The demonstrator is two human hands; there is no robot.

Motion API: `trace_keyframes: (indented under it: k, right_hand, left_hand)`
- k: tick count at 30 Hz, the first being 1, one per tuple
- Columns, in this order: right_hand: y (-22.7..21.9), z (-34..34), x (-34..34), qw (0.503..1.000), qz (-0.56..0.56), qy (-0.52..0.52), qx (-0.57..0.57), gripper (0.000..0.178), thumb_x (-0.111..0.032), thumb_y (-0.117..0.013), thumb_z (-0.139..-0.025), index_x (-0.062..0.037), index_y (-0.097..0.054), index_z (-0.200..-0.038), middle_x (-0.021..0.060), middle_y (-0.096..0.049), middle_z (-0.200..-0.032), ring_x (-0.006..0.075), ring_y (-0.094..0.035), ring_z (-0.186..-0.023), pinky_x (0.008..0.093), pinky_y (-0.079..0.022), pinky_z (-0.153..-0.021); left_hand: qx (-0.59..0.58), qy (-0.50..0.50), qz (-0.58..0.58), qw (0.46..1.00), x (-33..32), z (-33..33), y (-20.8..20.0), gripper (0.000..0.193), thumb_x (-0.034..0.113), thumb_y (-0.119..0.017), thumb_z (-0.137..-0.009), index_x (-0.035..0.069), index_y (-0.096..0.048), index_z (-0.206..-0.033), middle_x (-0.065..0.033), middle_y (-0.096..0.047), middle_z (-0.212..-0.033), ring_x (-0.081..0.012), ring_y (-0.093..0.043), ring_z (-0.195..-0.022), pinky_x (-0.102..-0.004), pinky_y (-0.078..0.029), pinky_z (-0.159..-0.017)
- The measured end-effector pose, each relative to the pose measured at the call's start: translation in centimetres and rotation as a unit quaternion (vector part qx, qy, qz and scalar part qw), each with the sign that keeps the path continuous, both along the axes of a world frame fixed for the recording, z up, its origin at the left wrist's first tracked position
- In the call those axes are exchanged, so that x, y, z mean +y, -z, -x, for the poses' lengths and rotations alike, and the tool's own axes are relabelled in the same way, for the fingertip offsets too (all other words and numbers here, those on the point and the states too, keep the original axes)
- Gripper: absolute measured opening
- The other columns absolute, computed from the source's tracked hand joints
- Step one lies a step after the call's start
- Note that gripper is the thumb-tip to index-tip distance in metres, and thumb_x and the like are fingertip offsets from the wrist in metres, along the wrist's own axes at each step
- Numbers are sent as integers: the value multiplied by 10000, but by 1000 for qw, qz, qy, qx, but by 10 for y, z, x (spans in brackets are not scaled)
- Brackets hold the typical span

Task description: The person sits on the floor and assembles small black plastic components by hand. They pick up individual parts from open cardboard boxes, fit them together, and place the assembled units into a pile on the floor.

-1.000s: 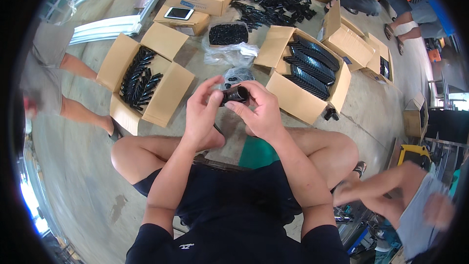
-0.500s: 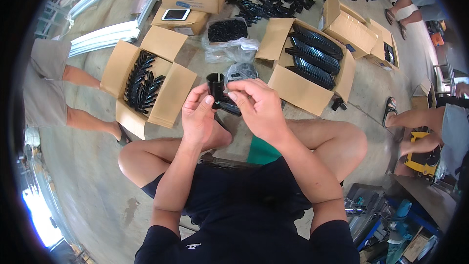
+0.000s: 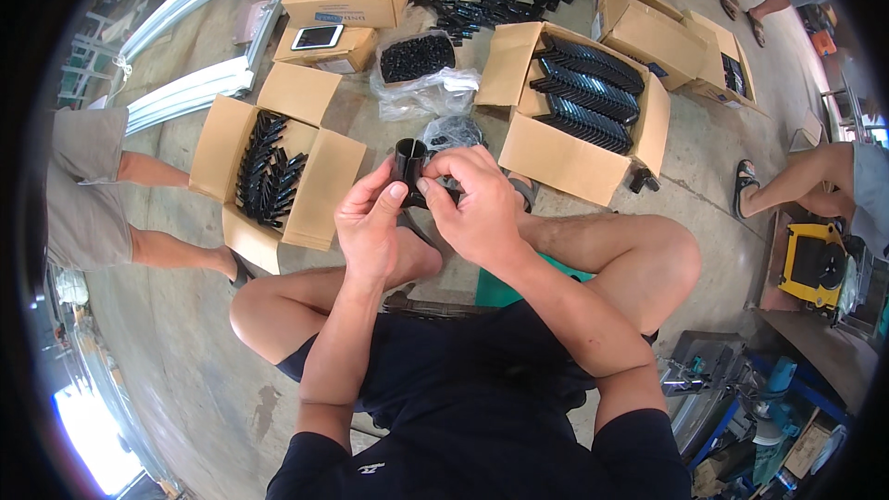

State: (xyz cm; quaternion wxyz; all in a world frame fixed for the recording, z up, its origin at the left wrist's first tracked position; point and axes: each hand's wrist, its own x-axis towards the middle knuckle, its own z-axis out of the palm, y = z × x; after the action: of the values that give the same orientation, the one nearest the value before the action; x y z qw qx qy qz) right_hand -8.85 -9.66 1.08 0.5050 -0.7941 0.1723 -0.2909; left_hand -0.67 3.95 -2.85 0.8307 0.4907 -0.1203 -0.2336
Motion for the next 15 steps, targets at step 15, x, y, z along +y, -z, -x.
trace_keyframes:
  k: [15]
  right_hand:
    - [5,-6,4,999,-44,-26,-4,87,4,-701,-897,2,-655,-971,99,-656,-967,208,-653,-852,305,-518,-657]
  left_hand:
    - [30,-26,37,999,-6,4,-6,343,-64,-683,-962,-74,-663,-1304,-157,-715,-1242,-168,-685,-1097,-305,-548,-998]
